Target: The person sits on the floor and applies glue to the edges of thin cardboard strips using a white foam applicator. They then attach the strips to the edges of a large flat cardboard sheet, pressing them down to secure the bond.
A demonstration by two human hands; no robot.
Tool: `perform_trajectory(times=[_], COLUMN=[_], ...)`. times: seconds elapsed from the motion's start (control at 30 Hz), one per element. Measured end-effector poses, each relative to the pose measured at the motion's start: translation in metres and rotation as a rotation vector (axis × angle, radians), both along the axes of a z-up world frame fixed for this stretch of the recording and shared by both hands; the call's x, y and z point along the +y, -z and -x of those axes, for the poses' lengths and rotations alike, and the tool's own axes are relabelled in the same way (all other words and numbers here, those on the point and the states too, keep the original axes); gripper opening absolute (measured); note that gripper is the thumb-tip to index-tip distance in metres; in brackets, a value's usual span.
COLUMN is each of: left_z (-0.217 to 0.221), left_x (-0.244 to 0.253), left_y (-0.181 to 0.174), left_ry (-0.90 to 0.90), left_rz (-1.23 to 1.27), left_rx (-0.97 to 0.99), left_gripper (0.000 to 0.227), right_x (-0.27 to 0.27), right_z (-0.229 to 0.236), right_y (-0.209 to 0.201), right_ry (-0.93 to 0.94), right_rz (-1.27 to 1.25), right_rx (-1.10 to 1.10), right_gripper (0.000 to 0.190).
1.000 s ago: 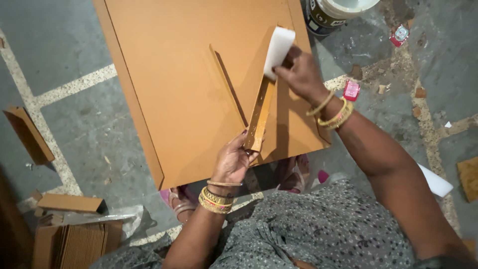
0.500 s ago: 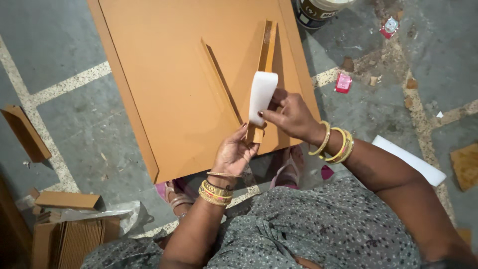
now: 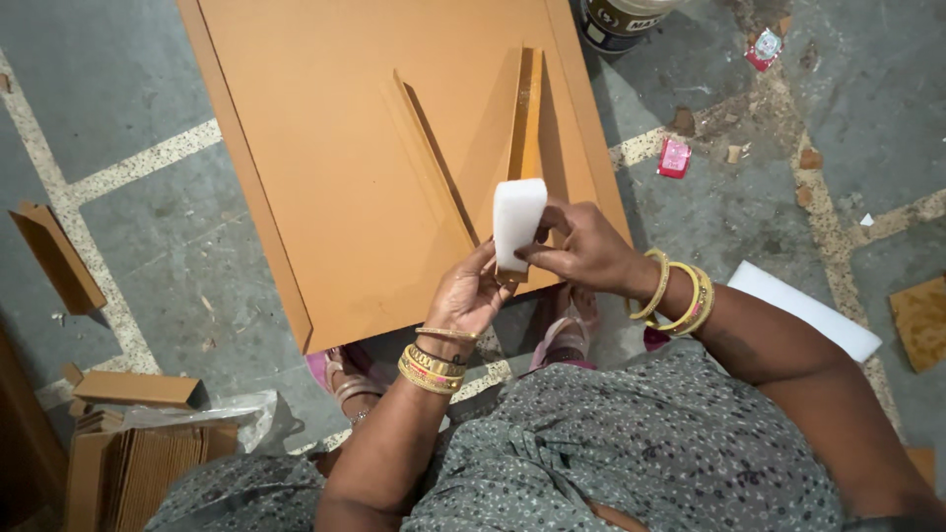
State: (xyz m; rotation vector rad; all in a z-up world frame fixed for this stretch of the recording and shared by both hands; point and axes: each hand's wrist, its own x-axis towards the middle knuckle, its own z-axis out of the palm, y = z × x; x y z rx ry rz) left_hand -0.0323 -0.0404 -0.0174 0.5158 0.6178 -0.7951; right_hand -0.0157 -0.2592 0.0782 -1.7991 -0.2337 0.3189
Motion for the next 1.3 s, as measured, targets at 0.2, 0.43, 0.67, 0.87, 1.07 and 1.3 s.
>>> perform_trajectory(times=[0.2, 0.43, 0.67, 0.87, 1.07, 1.3], left_z=[-0.001, 0.002, 0.004, 0.003, 0.001, 0.004], left_x=[-0.004, -0.003, -0.005, -0.005, -0.003, 0.005], left_y=[-0.016, -0.008, 0.002, 0.002, -0.003, 0.012], left_ry=[0.033, 0.070, 0.040, 0.016, -0.009, -0.021], left_rz=[-0.011, 0.013, 0.011, 0.047, 0.014, 0.147], left_rx=[-0.027, -0.061, 0.018, 0.022, 0.049, 0.046], left_gripper=[0.040, 0.041, 0.039, 0.029, 0.028, 0.029], right_x=[-0.004, -0.010, -0.017, -0.045, -0.046, -0.018], right_z=[-0.004, -0.010, -0.011, -0.020, -0.014, -0.001], right_y=[-0.011, -0.013, -0.007, -0.013, -0.001, 0.011], right_ry=[-0.117, -0.301, -0.405, -0.303, -0.065, -0.148], right_rz=[-0.021, 0.091, 0.160, 0.145, -0.335, -0.180], right_rx=[-0.111, -0.155, -0.243, -0.188, 0.024, 0.043], right_gripper=[0.038, 0.030, 0.035, 0.037, 0.045, 0.033])
